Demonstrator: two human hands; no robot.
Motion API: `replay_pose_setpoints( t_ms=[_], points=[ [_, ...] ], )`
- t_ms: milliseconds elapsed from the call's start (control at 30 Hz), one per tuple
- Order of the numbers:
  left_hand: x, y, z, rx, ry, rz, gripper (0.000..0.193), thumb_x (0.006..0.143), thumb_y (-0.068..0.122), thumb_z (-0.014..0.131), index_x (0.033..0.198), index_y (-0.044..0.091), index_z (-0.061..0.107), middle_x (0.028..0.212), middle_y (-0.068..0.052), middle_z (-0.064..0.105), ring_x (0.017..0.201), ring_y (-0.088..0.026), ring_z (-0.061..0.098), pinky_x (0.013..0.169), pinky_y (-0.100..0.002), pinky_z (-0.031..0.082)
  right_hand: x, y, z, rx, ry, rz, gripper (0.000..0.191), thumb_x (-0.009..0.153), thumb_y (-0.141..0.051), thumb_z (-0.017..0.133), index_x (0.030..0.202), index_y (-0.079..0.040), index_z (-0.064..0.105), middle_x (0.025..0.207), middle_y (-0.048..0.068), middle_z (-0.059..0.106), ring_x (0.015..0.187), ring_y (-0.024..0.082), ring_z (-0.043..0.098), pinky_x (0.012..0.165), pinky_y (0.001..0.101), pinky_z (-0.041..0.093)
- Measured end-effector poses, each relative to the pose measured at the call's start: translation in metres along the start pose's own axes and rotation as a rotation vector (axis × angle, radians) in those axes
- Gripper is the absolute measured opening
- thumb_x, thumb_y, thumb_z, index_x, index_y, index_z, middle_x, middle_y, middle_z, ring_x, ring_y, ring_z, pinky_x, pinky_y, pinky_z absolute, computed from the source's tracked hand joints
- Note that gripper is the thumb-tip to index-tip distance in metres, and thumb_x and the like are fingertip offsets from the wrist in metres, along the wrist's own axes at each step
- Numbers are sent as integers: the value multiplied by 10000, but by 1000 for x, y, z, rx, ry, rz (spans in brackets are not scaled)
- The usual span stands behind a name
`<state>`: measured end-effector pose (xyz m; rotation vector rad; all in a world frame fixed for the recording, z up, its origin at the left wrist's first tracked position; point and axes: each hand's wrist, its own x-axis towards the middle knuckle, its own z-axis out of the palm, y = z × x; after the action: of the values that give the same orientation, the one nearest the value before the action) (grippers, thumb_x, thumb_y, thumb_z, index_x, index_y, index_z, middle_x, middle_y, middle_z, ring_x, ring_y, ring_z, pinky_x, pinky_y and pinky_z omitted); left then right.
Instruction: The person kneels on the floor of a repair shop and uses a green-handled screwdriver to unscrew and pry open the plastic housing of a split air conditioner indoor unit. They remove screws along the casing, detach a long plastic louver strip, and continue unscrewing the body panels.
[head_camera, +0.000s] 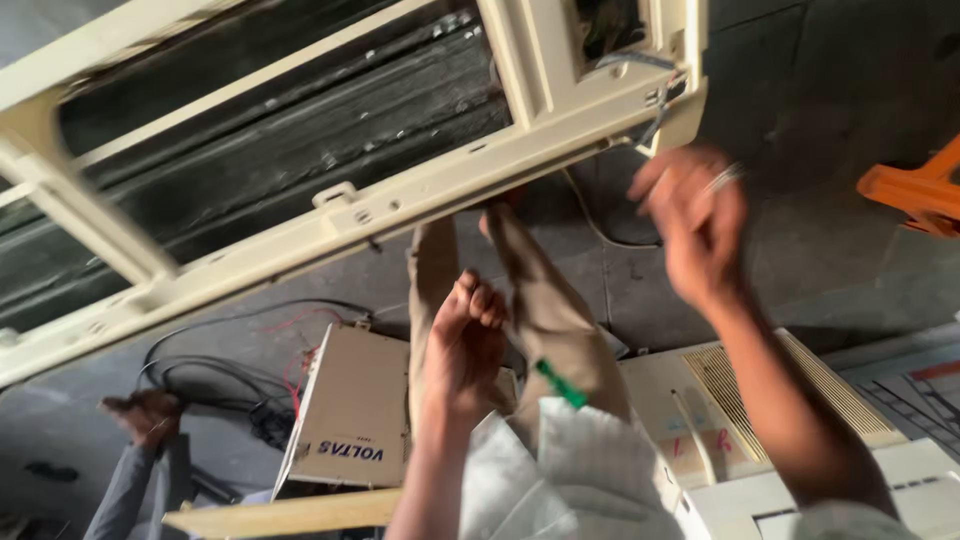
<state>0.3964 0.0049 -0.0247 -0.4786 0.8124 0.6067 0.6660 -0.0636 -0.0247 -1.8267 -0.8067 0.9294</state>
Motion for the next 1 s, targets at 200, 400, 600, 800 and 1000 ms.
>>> replay_pose_setpoints(
  t_ms=[200, 400, 600, 800, 1000],
  points=[
    [15, -13, 15, -288, -197, 158, 105, 1092, 131, 616, 1128, 65, 542, 920, -28, 516, 838, -133, 503, 666, -190, 440, -100, -43, 13, 407, -488, 829, 493, 925, -167, 666, 1383, -95, 500, 1154, 3, 721, 931, 33, 632, 767, 204, 553],
    [-42, -22, 32, 64, -303, 352, 203, 1108, 227, 570, 1136, 26, 562, 1049, -121, 630, 916, -159, 592, 842, -246, 535, -118, -95, -7, -63, -378, 461, 376, 966, -179, 683, 1305, -17, 699, 1012, 91, 763, 857, 114, 663, 735, 267, 554],
    [-115, -30, 56, -46, -276, 355, 240, 1069, 218, 574, 1203, 18, 586, 1188, -103, 680, 1182, -232, 654, 1030, -363, 548, -112, -198, -37, -263, -446, 233, 367, 922, -185, 687, 1263, -51, 717, 976, 66, 829, 902, 89, 742, 752, 264, 598],
    [-149, -29, 69, 23, -301, 357, 312, 1052, 190, 567, 1278, -25, 581, 1224, -133, 664, 1184, -286, 667, 1039, -346, 565, -121, -267, -64, -339, -446, 164, 356, 916, -202, 697, 1243, -68, 740, 960, 83, 843, 893, 110, 772, 789, 274, 592],
    [-163, -15, 102, 106, -409, 351, 325, 1040, 153, 567, 1322, -8, 553, 1254, -132, 663, 1201, -287, 649, 980, -364, 543, -113, -291, -68, -340, -405, 18, 362, 906, -212, 706, 1237, -73, 748, 929, 81, 834, 898, 100, 746, 765, 268, 587]
  ],
)
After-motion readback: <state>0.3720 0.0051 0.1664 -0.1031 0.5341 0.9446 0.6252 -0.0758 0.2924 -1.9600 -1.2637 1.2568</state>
